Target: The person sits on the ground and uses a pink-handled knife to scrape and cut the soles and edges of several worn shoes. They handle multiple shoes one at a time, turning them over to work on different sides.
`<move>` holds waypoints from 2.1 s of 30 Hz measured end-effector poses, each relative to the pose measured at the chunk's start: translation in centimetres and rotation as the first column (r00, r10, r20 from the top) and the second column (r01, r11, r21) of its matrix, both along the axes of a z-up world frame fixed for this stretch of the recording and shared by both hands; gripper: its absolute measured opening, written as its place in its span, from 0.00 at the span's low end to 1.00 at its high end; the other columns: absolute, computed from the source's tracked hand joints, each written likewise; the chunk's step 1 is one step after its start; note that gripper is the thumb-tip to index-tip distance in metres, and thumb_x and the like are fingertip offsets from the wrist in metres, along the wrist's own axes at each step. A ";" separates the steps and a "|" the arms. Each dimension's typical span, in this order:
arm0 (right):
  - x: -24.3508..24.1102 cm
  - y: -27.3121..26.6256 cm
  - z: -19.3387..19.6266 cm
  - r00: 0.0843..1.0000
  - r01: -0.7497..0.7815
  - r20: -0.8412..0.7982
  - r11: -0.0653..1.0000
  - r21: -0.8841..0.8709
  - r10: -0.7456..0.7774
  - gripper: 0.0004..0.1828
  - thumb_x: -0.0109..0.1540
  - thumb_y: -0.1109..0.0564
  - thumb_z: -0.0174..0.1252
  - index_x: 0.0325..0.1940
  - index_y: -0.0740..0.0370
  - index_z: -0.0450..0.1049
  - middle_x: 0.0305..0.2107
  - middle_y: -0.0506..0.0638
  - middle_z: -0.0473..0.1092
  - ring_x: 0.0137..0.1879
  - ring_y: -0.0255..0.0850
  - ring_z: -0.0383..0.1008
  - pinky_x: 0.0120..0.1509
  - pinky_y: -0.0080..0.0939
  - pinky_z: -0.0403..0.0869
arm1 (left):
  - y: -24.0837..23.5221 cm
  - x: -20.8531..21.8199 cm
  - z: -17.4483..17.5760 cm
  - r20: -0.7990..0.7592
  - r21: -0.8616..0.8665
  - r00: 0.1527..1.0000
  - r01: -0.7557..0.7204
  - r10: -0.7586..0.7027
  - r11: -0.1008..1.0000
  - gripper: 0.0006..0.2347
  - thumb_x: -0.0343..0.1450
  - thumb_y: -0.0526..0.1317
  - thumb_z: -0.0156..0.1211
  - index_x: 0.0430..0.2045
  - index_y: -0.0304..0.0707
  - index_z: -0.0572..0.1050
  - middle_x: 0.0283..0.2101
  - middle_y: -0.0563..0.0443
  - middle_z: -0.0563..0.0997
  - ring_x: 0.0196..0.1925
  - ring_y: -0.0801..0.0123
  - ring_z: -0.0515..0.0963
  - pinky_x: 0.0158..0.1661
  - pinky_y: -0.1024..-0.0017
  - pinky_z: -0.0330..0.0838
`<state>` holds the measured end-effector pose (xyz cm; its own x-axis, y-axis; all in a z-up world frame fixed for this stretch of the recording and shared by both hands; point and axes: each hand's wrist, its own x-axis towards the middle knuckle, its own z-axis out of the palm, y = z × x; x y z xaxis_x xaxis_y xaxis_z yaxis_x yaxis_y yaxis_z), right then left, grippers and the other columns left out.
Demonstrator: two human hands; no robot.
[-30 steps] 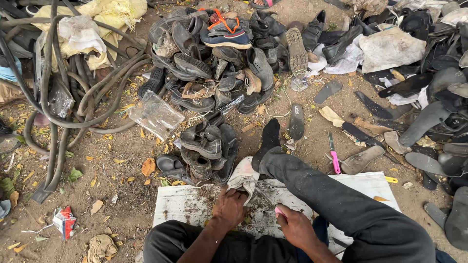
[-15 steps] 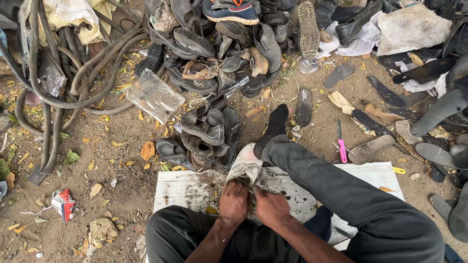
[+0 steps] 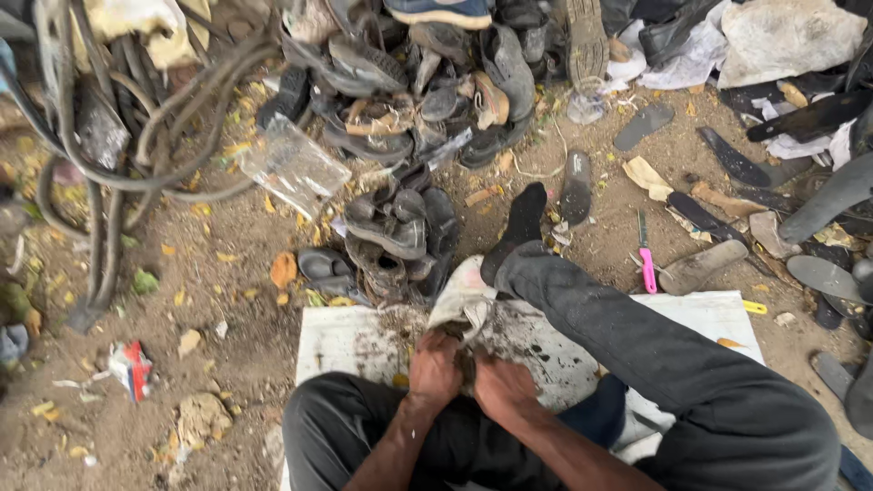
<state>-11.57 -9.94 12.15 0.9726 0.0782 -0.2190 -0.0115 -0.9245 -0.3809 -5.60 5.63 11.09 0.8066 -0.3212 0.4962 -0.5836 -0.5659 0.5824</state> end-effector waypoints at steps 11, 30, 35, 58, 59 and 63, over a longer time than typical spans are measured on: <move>0.7 -0.4 -2.7 0.992 0.092 -0.110 0.938 0.335 -0.058 0.11 0.69 0.55 0.47 0.45 0.63 0.73 0.28 0.63 0.75 0.32 0.54 0.76 0.40 0.55 0.73 | 0.2 0.1 0.1 -0.255 -0.033 0.965 -0.064 0.053 0.997 0.04 0.63 0.31 0.65 0.26 0.30 0.81 0.33 0.38 0.83 0.41 0.45 0.79 0.47 0.52 0.71; -8.4 0.9 -6.2 0.879 0.476 -0.267 0.757 0.448 -0.395 0.13 0.68 0.52 0.53 0.42 0.64 0.78 0.22 0.58 0.74 0.27 0.45 0.75 0.30 0.47 0.72 | -3.8 -1.5 0.3 -0.616 -0.134 0.783 -0.212 0.086 0.968 0.05 0.67 0.32 0.68 0.23 0.26 0.82 0.20 0.39 0.78 0.20 0.57 0.75 0.26 0.59 0.68; -9.7 1.0 -0.6 0.635 0.751 -0.492 0.325 0.575 -0.596 0.10 0.65 0.53 0.55 0.44 0.60 0.75 0.13 0.55 0.71 0.11 0.47 0.69 0.21 0.48 0.70 | -6.6 -2.6 1.8 -0.751 -0.624 0.521 -0.358 -0.406 0.694 0.04 0.70 0.29 0.64 0.28 0.23 0.79 0.21 0.49 0.78 0.19 0.72 0.72 0.19 0.72 0.68; -9.2 0.2 -4.0 0.753 0.572 -0.008 0.649 0.502 -0.658 0.12 0.60 0.54 0.55 0.44 0.63 0.75 0.33 0.68 0.76 0.47 0.67 0.77 0.46 0.61 0.75 | -11.6 -1.9 -4.5 -0.666 -0.720 0.522 -0.637 -0.533 0.276 0.04 0.70 0.24 0.61 0.24 0.27 0.77 0.24 0.54 0.74 0.24 0.76 0.67 0.28 0.76 0.61; -8.9 0.5 -4.0 0.739 0.590 -0.006 0.643 0.488 -0.673 0.13 0.58 0.54 0.58 0.45 0.61 0.75 0.32 0.68 0.76 0.47 0.66 0.77 0.46 0.61 0.75 | -12.0 -1.1 -4.2 -0.709 -0.655 0.462 -0.712 -0.533 0.254 0.03 0.70 0.25 0.61 0.25 0.28 0.77 0.25 0.52 0.75 0.24 0.75 0.69 0.29 0.76 0.64; -8.0 0.4 -4.9 0.726 0.652 -0.144 0.606 0.456 -0.673 0.09 0.66 0.56 0.54 0.38 0.65 0.72 0.26 0.66 0.77 0.32 0.61 0.77 0.34 0.58 0.73 | -13.3 -1.5 -3.3 -0.696 -0.633 0.427 -0.744 -0.577 0.213 0.02 0.72 0.26 0.62 0.30 0.29 0.76 0.27 0.52 0.76 0.26 0.76 0.70 0.30 0.77 0.65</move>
